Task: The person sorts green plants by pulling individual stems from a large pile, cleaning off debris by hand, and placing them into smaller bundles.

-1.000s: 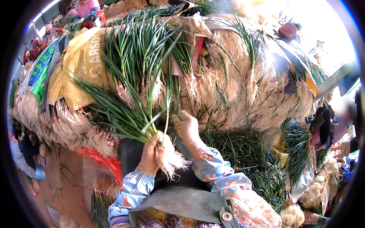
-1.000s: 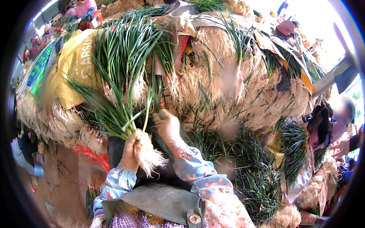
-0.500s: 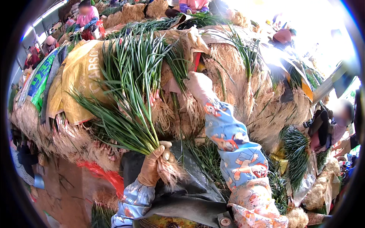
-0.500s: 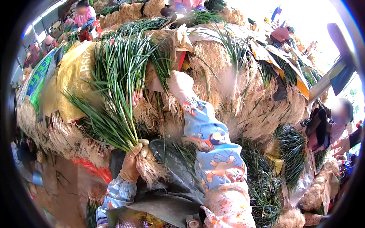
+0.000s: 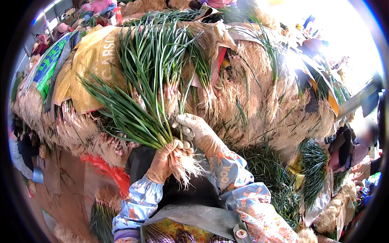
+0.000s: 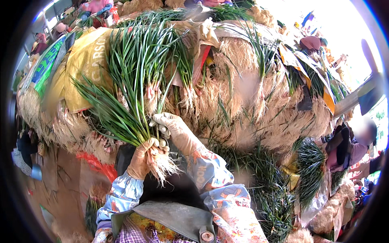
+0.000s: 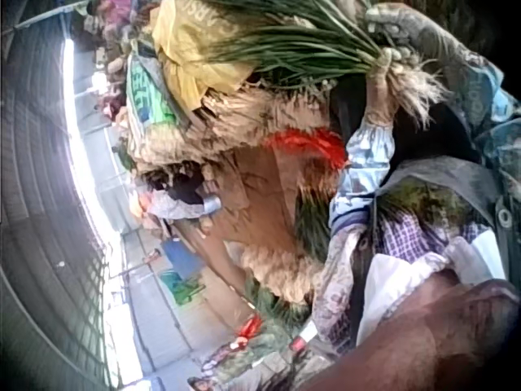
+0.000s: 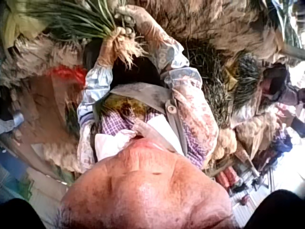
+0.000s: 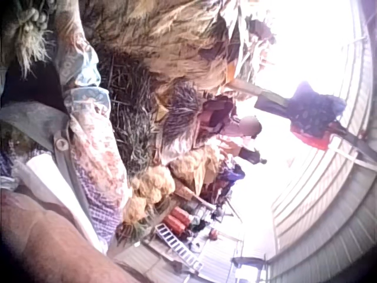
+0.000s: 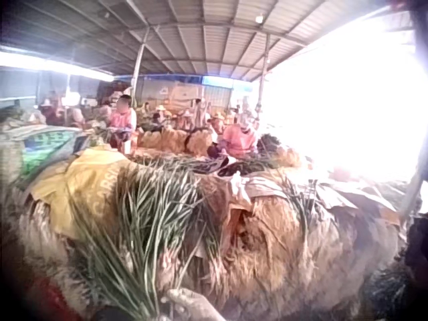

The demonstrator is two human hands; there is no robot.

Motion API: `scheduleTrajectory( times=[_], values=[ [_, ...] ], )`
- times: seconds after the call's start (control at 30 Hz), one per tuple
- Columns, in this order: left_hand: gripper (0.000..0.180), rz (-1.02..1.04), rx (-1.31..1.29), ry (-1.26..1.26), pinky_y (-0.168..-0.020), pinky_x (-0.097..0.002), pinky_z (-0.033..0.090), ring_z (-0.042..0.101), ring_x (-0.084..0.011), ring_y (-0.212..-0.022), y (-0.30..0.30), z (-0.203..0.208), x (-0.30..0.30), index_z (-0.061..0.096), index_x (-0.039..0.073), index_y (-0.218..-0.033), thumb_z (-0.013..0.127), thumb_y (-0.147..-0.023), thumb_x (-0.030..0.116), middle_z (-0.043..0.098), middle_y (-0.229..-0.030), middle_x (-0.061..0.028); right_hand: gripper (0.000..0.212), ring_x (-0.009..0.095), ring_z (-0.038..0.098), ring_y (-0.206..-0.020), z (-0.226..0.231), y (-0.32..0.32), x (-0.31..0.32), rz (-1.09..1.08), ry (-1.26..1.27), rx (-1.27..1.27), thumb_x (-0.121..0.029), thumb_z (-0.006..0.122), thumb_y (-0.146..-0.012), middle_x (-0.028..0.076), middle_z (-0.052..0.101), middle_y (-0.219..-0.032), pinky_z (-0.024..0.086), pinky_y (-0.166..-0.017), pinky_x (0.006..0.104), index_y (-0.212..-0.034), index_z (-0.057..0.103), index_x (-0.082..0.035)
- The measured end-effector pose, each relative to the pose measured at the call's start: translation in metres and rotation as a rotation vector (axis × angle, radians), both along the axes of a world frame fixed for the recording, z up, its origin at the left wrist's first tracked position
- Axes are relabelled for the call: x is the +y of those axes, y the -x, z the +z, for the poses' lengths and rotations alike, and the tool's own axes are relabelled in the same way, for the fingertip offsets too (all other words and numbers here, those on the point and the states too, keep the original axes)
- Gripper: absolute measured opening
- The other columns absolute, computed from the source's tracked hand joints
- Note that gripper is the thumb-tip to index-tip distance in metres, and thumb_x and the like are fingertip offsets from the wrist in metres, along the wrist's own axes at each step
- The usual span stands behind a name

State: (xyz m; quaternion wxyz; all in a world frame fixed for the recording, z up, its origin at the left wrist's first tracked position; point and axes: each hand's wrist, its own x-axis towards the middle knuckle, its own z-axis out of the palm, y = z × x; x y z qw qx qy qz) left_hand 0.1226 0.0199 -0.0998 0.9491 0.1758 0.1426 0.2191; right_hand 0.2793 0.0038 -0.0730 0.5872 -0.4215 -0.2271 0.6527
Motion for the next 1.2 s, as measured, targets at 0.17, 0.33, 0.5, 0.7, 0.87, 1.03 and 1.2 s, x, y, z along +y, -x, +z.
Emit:
scheduleTrajectory(
  times=[0.17,0.33,0.5,0.7,0.87,1.03,1.2],
  values=[
    [0.026,0.055,0.156,-0.017,-0.073,-0.0375,0.051,0.06,-0.0238,-0.079,0.007,-0.009,0.001,0.053,0.001,-0.084,0.057,-0.086,0.027,0.059,-0.083,-0.0139,0.02,0.01,0.043,-0.048,-0.013,0.028,-0.005,-0.458,0.044,-0.729,-0.02,0.065,-0.081,0.003,0.053,-0.058,0.036,-0.045,0.024,-0.073,0.058,-0.004],
    [0.025,0.09,0.046,-0.011,-0.057,-0.0288,0.048,0.054,-0.0187,-0.065,0.003,-0.006,-0.001,0.051,0.003,-0.081,0.059,-0.085,0.026,0.055,-0.077,-0.0102,0.019,0.031,0.05,-0.056,-0.028,0.03,-0.008,-0.624,-0.141,-1.478,-0.019,0.065,-0.078,0.013,0.051,-0.063,0.043,-0.052,0.0333,-0.073,0.053,-0.005],
    [0.025,0.257,-0.021,-0.22,-0.037,-0.0206,0.035,0.038,-0.0072,-0.042,0.01,0.03,-0.013,0.043,0.009,-0.07,0.05,-0.089,0.023,0.041,-0.057,0.0001,0.013,0.022,0.057,-0.053,-0.044,-0.004,0.008,-0.789,-0.263,-1.653,-0.017,0.062,-0.077,0.009,0.057,-0.062,0.044,-0.047,0.031,-0.071,0.054,-0.008],
    [0.019,0.463,-0.013,-0.3,-0.047,-0.014,0.042,0.046,-0.0031,-0.058,0.029,0.072,0.013,0.04,0.011,-0.102,0.052,-0.089,0.016,0.047,-0.081,-0.0021,0.034,0.023,0.063,-0.067,-0.023,-0.054,-0.044,0.8,-0.148,-1.637,-0.021,0.055,-0.078,0.015,0.064,-0.086,0.053,-0.056,0.0329,-0.107,0.056,-0.001],
    [0.059,0.278,0.005,-0.212,-0.054,-0.0182,0.046,0.051,-0.0072,-0.065,0.019,0.033,0.015,0.03,0.007,-0.135,0.059,-0.084,0.017,0.057,-0.096,-0.0078,0.025,0.027,0.06,-0.068,0.047,-0.073,0.032,-0.372,0.222,-1.838,-0.03,0.059,-0.08,0.013,0.061,-0.071,0.049,-0.059,0.037,-0.087,0.059,-0.006],
    [0.044,0.059,-0.17,-0.141,-0.053,-0.0279,0.044,0.049,-0.0128,-0.059,0.013,0.017,0.005,0.046,0.0,-0.121,0.059,-0.084,0.02,0.052,-0.069,-0.0016,0.023,0.013,0.056,-0.053,0.081,-0.093,0.036,-0.188,0.138,-1.331,-0.027,0.059,-0.085,0.005,0.057,-0.063,0.046,-0.048,0.0262,-0.085,0.058,-0.004],
    [0.018,0.099,0.155,-0.276,-0.055,-0.0255,0.046,0.051,-0.0097,-0.066,0.011,0.012,0.018,0.056,0.003,-0.091,0.06,-0.084,0.018,0.055,-0.087,-0.0088,0.017,0.007,0.056,-0.063,0.043,-0.021,-0.012,-0.029,-0.106,-0.558,-0.021,0.06,-0.085,0.001,0.063,-0.073,0.047,-0.06,0.0242,-0.091,0.065,-0.005]
  ],
)
